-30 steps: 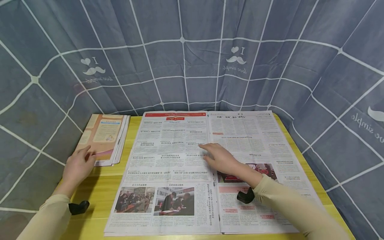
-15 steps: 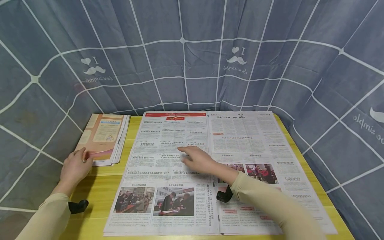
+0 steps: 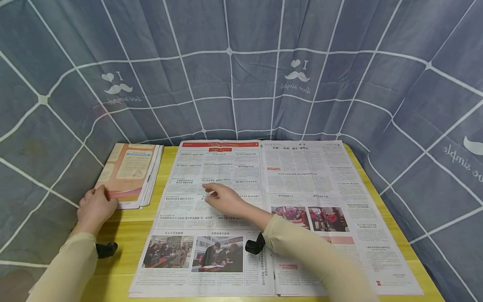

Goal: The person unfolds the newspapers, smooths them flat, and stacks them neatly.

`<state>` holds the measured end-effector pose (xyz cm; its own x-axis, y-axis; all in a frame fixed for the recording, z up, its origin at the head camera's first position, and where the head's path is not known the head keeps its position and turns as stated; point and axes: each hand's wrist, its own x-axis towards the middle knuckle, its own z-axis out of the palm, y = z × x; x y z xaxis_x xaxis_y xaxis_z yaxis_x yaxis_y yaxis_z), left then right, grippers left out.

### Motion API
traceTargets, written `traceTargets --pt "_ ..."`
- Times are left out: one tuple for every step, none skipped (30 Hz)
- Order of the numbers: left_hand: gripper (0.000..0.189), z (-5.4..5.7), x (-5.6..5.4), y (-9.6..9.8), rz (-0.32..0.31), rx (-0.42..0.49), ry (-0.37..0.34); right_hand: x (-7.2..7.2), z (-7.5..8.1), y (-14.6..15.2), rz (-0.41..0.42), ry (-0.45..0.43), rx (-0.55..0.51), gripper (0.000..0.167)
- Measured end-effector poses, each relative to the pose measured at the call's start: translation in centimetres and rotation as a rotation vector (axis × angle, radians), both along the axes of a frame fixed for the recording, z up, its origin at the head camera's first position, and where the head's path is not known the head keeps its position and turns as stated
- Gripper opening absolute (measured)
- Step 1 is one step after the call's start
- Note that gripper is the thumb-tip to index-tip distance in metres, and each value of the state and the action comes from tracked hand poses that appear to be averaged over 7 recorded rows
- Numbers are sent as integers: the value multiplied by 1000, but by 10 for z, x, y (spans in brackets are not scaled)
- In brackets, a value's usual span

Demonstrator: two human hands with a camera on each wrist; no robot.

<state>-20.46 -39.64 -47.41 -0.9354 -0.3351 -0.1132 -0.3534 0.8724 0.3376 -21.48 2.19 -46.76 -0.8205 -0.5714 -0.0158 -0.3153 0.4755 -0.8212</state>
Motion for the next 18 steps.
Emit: traceTargets --pt "70 0 -1 0 9 -4 -9 0 0 -4 -4 -10 -8 49" --pt "71 -1 -2 0 18 -11 -16 -1 0 -7 -8 -21 -13 49" --pt "71 -1 -3 0 26 -18 -24 -1 0 -10 -10 -25 -14 49" --pt "70 -2 -4 1 33 -21 -28 -2 -1 -13 -14 -26 -13 49" --pt "69 -2 -5 1 40 -24 -30 -3 -1 -16 -17 -28 -16 49" --pt "68 -2 -6 2 46 -29 -30 -4 -2 -19 -20 -30 -18 49" --pt "66 -2 -7 2 51 -33 -29 -4 -3 -21 -23 -29 -16 49" --pt "64 -2 -7 3 58 -36 -29 -5 -4 -23 -23 -29 -16 49" --pt "62 -2 -8 3 63 -36 -31 -6 -5 -25 -25 -30 -19 49" --pt "61 -2 -8 3 67 -37 -35 -6 -5 -26 -26 -32 -22 49" --pt "62 -1 -9 3 71 -42 -43 -5 -6 -27 -28 -34 -25 48" --pt "63 0 -9 4 76 -45 -53 -5 -7 -28 -27 -38 -27 48" --pt "64 1 -10 4 78 -49 -62 -5 -7 -29 -27 -41 -29 48" --pt "65 2 -10 4 81 -53 -69 -4 -8 -29 -29 -42 -32 48" --pt "67 2 -10 4 81 -58 -76 -3 -9 -30 -29 -41 -34 48" --pt "69 3 -10 3 84 -61 -81 -2 -9 -31 -28 -40 -36 48" --pt "70 3 -10 3 86 -62 -82 -1 -10 -32 -28 -40 -38 48" --pt "72 4 -9 3 89 -60 -80 0 -11 -32 -25 -40 -41 48"
